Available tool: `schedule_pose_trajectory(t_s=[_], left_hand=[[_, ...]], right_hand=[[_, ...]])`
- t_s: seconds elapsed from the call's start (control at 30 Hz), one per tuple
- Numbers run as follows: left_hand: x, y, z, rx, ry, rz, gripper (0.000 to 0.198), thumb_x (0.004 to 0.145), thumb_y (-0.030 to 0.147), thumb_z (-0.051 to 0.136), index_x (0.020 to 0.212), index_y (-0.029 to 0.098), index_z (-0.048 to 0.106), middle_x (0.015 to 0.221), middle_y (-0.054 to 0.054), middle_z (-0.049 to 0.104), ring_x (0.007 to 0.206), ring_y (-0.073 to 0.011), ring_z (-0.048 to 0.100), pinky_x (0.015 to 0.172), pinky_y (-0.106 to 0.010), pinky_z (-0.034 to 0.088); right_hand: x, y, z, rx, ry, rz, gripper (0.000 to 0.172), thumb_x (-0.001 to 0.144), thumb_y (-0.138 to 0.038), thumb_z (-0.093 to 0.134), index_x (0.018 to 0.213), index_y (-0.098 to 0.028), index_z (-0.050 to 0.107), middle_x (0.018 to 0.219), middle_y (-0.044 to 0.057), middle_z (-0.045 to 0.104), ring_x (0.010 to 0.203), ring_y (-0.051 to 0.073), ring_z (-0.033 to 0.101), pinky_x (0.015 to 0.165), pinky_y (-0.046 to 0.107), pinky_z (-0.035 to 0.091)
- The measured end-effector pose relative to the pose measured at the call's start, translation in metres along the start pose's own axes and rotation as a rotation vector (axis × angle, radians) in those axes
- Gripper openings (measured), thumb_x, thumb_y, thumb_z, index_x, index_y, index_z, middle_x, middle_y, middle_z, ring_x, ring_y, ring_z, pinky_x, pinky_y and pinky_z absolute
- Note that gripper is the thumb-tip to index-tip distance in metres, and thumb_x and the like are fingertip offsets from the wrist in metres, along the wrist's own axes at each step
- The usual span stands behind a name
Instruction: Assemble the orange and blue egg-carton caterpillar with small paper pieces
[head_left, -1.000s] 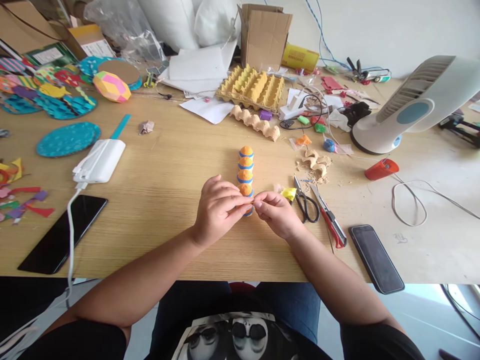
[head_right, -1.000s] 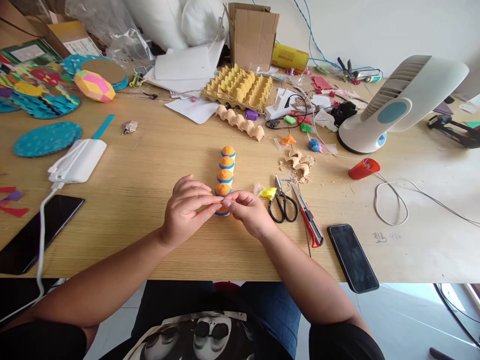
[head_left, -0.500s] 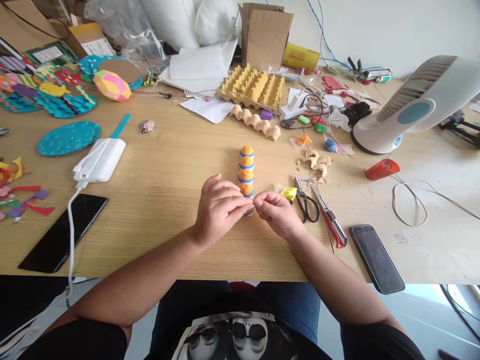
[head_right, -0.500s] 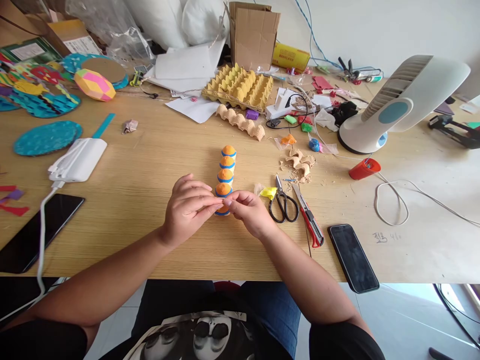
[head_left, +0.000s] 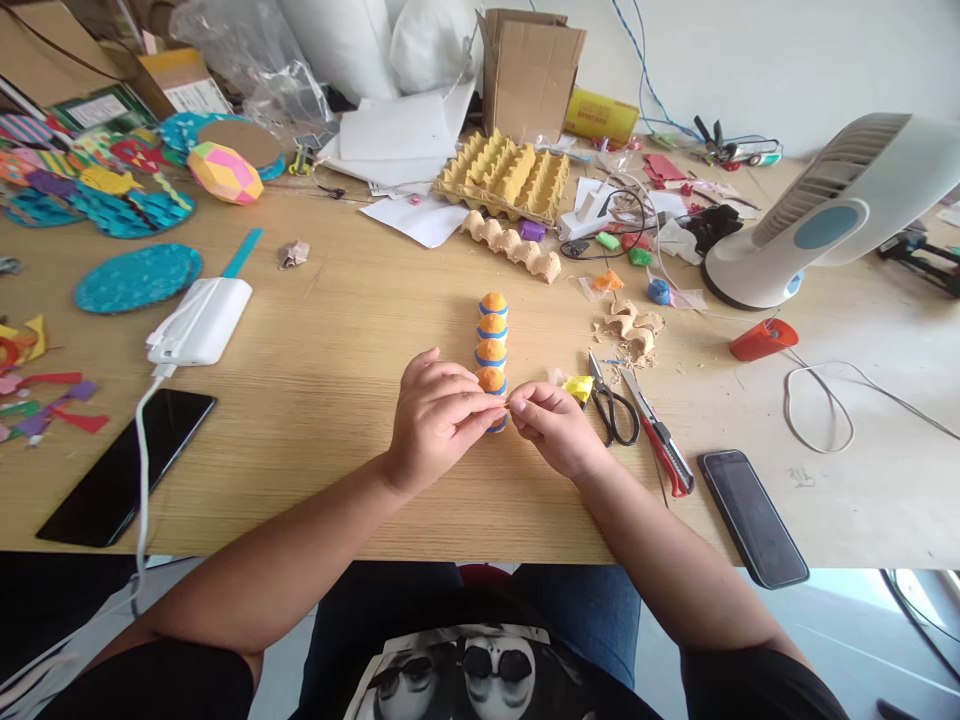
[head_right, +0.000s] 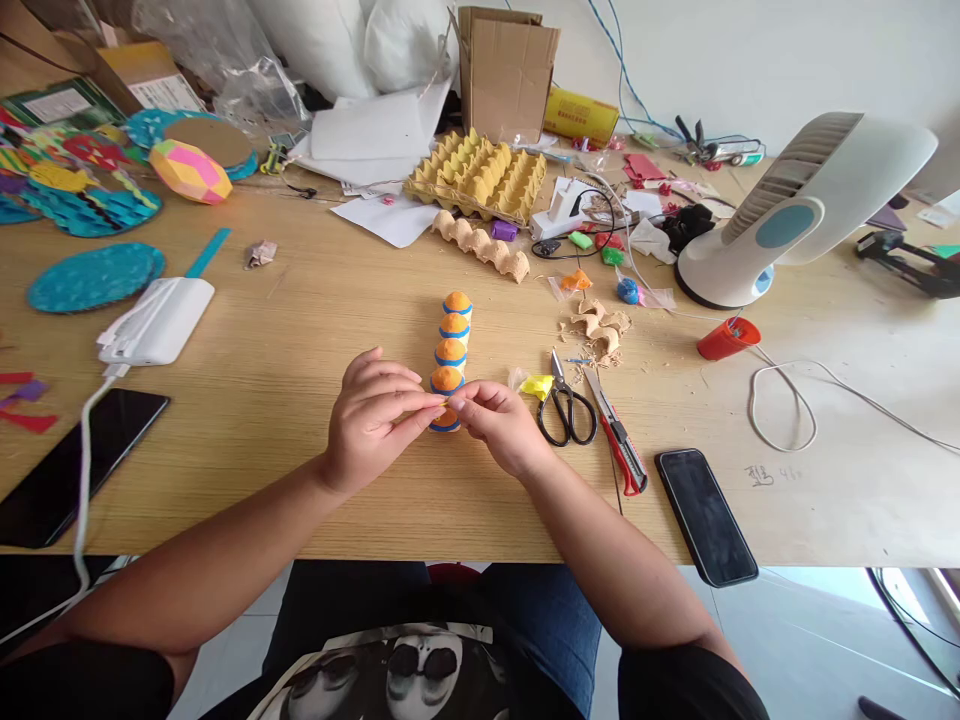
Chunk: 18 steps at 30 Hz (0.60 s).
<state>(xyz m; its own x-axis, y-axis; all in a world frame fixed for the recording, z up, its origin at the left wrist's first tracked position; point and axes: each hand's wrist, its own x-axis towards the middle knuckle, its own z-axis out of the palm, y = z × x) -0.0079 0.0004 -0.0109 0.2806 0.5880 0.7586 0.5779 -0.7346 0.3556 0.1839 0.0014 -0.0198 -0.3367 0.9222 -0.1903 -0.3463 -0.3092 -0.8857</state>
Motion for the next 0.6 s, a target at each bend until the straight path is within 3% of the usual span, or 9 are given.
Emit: schedule_pose_trajectory(t_s=[0.33, 0.6], left_hand=[[0.0002, 0.0005, -0.0002, -0.003, -0.007, -0.018, 0.004, 0.090, 0.027, 0.073, 0.086, 0.026, 0.073, 0.080, 0.004, 0.074, 0.087, -0.0157, 0.068, 0.113, -0.044, 0.037], [0.0000, 0.0005, 0.0015, 0.004, -0.044, -0.015, 0.021, 0.088, 0.040, 0.076, 0.103, 0.026, 0.074, 0.090, 0.001, 0.075, 0.090, -0.0173, 0.068, 0.112, -0.045, 0.037]], right_hand=[[-0.0003, 0.0011, -0.0007, -0.018, -0.041, -0.007, 0.034, 0.072, -0.046, 0.085, 0.077, -0.018, 0.068, 0.060, -0.004, 0.052, 0.053, 0.007, 0.035, 0.049, 0.024, 0.018], [0.0000, -0.0010, 0.0010, 0.019, 0.014, 0.005, 0.035, 0.071, -0.046, 0.085, 0.075, -0.018, 0.066, 0.058, -0.005, 0.051, 0.051, 0.006, 0.035, 0.049, 0.024, 0.017]])
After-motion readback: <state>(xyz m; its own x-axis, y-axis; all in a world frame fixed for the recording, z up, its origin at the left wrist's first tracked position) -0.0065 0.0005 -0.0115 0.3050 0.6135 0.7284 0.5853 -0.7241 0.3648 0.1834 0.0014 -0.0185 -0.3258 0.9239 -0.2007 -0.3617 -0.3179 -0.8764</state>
